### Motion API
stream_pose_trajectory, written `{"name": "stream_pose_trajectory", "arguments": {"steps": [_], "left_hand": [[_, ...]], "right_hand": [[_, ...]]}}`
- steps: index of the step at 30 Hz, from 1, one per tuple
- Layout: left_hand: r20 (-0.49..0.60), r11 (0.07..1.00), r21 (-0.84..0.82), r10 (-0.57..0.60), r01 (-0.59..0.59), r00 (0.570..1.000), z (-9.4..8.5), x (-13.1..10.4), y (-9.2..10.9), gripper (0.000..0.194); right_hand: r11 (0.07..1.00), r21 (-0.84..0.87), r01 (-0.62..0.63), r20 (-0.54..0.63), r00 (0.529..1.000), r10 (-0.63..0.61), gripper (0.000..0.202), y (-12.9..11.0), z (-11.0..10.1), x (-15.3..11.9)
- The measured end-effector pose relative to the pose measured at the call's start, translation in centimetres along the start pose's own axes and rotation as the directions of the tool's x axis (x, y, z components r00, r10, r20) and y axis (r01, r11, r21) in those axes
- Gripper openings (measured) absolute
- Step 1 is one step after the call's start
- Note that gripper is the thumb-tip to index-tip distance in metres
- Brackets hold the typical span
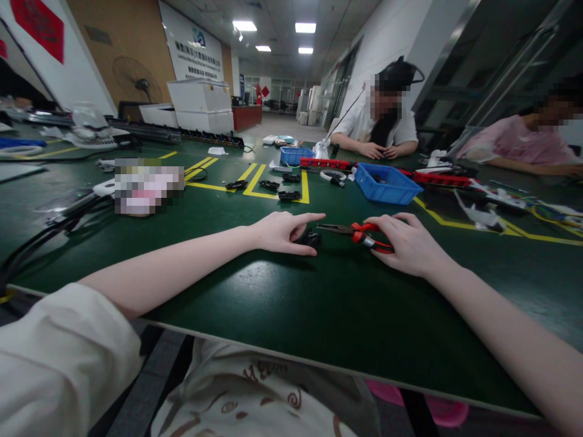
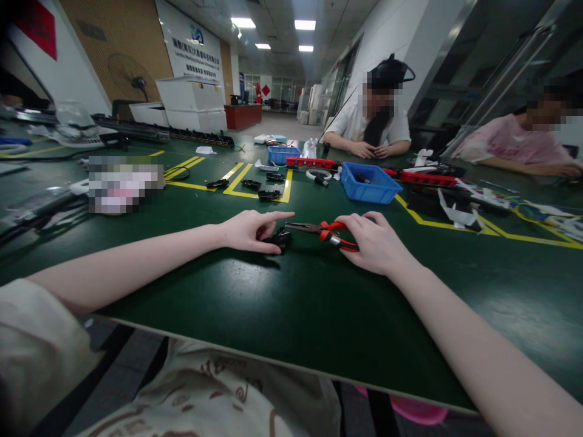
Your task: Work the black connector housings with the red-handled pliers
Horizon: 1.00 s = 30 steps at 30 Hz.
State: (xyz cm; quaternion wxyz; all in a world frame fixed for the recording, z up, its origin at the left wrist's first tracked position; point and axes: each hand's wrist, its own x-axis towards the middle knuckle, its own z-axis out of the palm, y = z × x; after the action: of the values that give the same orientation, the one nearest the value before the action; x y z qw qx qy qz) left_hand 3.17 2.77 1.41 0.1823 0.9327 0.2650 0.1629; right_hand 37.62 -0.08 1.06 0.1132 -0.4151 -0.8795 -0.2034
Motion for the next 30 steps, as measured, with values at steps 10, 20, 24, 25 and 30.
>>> {"name": "stream_pose_trajectory", "arguments": {"steps": [10, 20, 24, 25, 30], "left_hand": [[-0.080, 0.994, 0.046, 0.106, -0.103, 0.991, 0.0, 0.0, -1.2, 0.085], [-0.005, 0.978, 0.083, 0.190, -0.189, 0.982, 0.2, 0.6, -1.8, 0.062], [-0.020, 0.983, 0.065, 0.176, -0.174, 0.984, 0.3, 0.6, -1.8, 0.064], [-0.019, 0.983, 0.063, 0.173, -0.171, 0.985, 0.3, 0.6, -1.8, 0.064], [-0.005, 0.985, 0.070, 0.161, -0.161, 0.987, 0.1, 0.5, -1.6, 0.064]], "right_hand": [[0.998, 0.055, -0.016, 0.023, 1.000, 0.015, 0.044, -0.4, -0.4, 0.1], [0.996, 0.086, -0.010, -0.001, 1.000, 0.010, 0.064, -1.2, -0.9, 0.2], [0.996, 0.093, -0.002, 0.009, 1.000, 0.001, 0.062, -1.4, -0.9, 0.3], [0.996, 0.094, -0.001, 0.012, 1.000, 0.000, 0.063, -1.4, -0.8, 0.3], [0.995, 0.100, 0.008, 0.018, 1.000, -0.010, 0.063, -1.6, -0.5, 0.4]]}}
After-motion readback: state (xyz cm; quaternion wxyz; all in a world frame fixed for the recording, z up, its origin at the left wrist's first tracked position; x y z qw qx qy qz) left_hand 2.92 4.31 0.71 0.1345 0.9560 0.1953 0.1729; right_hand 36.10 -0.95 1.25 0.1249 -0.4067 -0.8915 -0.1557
